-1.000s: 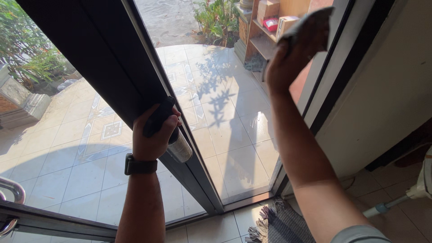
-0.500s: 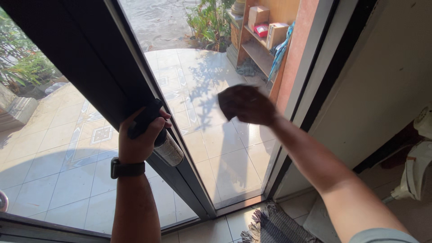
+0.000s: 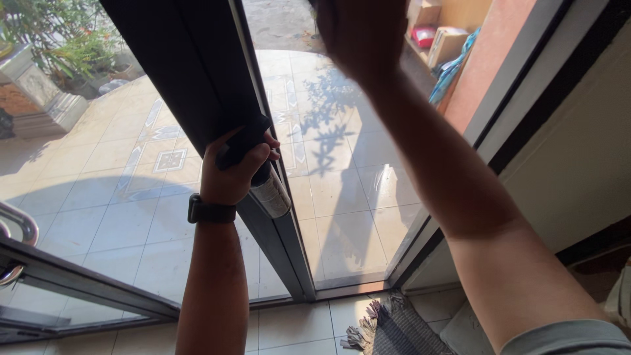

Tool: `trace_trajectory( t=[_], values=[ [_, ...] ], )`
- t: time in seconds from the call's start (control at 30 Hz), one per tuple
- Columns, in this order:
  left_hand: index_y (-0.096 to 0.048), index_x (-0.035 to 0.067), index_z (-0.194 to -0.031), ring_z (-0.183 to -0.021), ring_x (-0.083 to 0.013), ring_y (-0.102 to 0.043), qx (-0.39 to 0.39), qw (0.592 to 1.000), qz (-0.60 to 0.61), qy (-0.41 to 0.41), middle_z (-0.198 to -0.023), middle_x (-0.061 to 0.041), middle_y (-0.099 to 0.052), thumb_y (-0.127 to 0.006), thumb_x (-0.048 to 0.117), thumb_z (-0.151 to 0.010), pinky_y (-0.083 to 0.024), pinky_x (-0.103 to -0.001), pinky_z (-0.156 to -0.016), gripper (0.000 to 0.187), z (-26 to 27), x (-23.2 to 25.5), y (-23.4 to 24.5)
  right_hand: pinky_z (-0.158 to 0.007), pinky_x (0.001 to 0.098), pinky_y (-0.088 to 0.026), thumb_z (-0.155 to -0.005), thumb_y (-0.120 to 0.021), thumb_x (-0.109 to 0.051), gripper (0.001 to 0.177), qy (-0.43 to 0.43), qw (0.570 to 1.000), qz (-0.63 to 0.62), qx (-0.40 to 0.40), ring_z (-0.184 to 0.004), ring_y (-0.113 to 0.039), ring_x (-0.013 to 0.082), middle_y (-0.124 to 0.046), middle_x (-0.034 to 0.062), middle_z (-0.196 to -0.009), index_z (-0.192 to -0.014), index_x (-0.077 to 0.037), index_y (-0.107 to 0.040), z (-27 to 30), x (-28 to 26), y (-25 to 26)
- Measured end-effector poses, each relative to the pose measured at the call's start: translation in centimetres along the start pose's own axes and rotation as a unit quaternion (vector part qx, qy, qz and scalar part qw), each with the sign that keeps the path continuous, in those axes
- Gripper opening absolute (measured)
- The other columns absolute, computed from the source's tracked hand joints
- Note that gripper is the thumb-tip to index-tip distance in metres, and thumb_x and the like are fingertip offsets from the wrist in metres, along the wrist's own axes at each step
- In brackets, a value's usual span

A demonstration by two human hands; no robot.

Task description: The person sprays liquid from a bottle onto a glass door panel and wipes the surface with a cloth.

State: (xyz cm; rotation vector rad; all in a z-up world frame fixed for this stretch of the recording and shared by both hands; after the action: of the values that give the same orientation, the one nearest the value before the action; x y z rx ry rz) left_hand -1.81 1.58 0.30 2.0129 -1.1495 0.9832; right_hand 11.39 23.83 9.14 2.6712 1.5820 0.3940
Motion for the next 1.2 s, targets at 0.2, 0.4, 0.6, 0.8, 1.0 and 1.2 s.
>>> trace_trajectory(
  t=[0.2,0.4,0.6,0.8,1.0,1.2],
  values=[
    [-0.064,0.002,-0.1,-0.081,-0.0175,-0.069,0.012,1.0,0.014,0.02,-0.09,-0.008,-0.069,-0.06,0.008,-0.084,-0.057,-0.033,-0.077,0.017,0.1,-0.7,0.0,-0.114,0.0504,-0.017,-0.097,-0.056,-0.021,0.035,0.124,0.987,0.093,-0.042,-0.141,-0.024,0.0317,-0.035,0.017,-0.148,-0.131,-0.014,-0.054,8.3,-8.4,-0.6],
    [-0.063,0.001,-0.103,-0.081,-0.0186,-0.069,0.023,1.0,-0.003,0.018,-0.091,-0.01,-0.068,-0.059,0.01,-0.083,-0.057,-0.033,-0.076,0.022,0.0,-0.8,-0.3,-0.119,0.04,-0.015,-0.109,-0.05,-0.032,0.031,0.14,0.966,0.035,-0.214,-0.141,-0.027,0.0179,-0.04,0.0022,-0.146,-0.136,-0.018,-0.056,21.7,-11.1,-2.0],
    [-0.062,0.001,-0.102,-0.085,-0.0201,-0.068,0.031,0.999,0.026,0.009,-0.093,-0.012,-0.067,-0.063,0.015,-0.084,-0.057,-0.035,-0.079,0.023,0.1,-1.1,-0.9,-0.114,0.0399,-0.014,-0.098,-0.048,-0.036,0.042,0.168,0.962,0.131,-0.171,-0.136,-0.033,0.0096,-0.039,-0.0099,-0.147,-0.14,-0.032,-0.047,33.4,-6.5,-0.1],
    [-0.062,0.001,-0.102,-0.085,-0.0221,-0.069,0.025,1.0,0.008,-0.013,-0.093,-0.012,-0.067,-0.065,0.018,-0.085,-0.059,-0.037,-0.08,0.024,0.1,-1.5,-0.8,-0.119,0.0541,-0.011,-0.103,-0.035,-0.037,0.066,-0.309,0.934,0.068,-0.164,-0.144,-0.009,0.0473,-0.008,0.0298,-0.155,-0.152,0.001,-0.013,39.4,3.2,3.1],
    [-0.063,0.001,-0.101,-0.085,-0.0224,-0.069,0.019,0.999,0.01,-0.029,-0.093,-0.013,-0.067,-0.065,0.021,-0.086,-0.059,-0.037,-0.079,0.025,0.2,-1.6,-0.9,-0.121,0.0468,-0.015,-0.096,-0.034,-0.033,0.068,-0.601,0.766,-0.008,0.226,-0.148,-0.016,0.0371,-0.011,0.0245,-0.158,-0.152,-0.003,-0.01,39.4,2.0,-0.4],
    [-0.063,0.001,-0.099,-0.084,-0.0215,-0.068,0.015,1.0,0.012,-0.01,-0.092,-0.012,-0.067,-0.065,0.02,-0.085,-0.057,-0.036,-0.08,0.024,0.7,-1.4,-0.6,-0.102,0.0392,-0.037,-0.084,-0.035,-0.037,0.062,-0.847,0.343,-0.167,0.37,-0.125,-0.046,0.0281,-0.037,0.0139,-0.144,-0.141,-0.013,-0.028,38.7,-5.4,-2.9]
  ],
)
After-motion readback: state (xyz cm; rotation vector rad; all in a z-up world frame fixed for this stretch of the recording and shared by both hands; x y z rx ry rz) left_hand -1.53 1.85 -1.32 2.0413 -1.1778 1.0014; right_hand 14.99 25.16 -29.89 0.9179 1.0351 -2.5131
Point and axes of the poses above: each hand's wrist, its own z-axis away from the middle knuckle, its own y-axis out of the back of the hand, x = y × z, the point moved 2 cm from there along -z, towards the middle knuckle
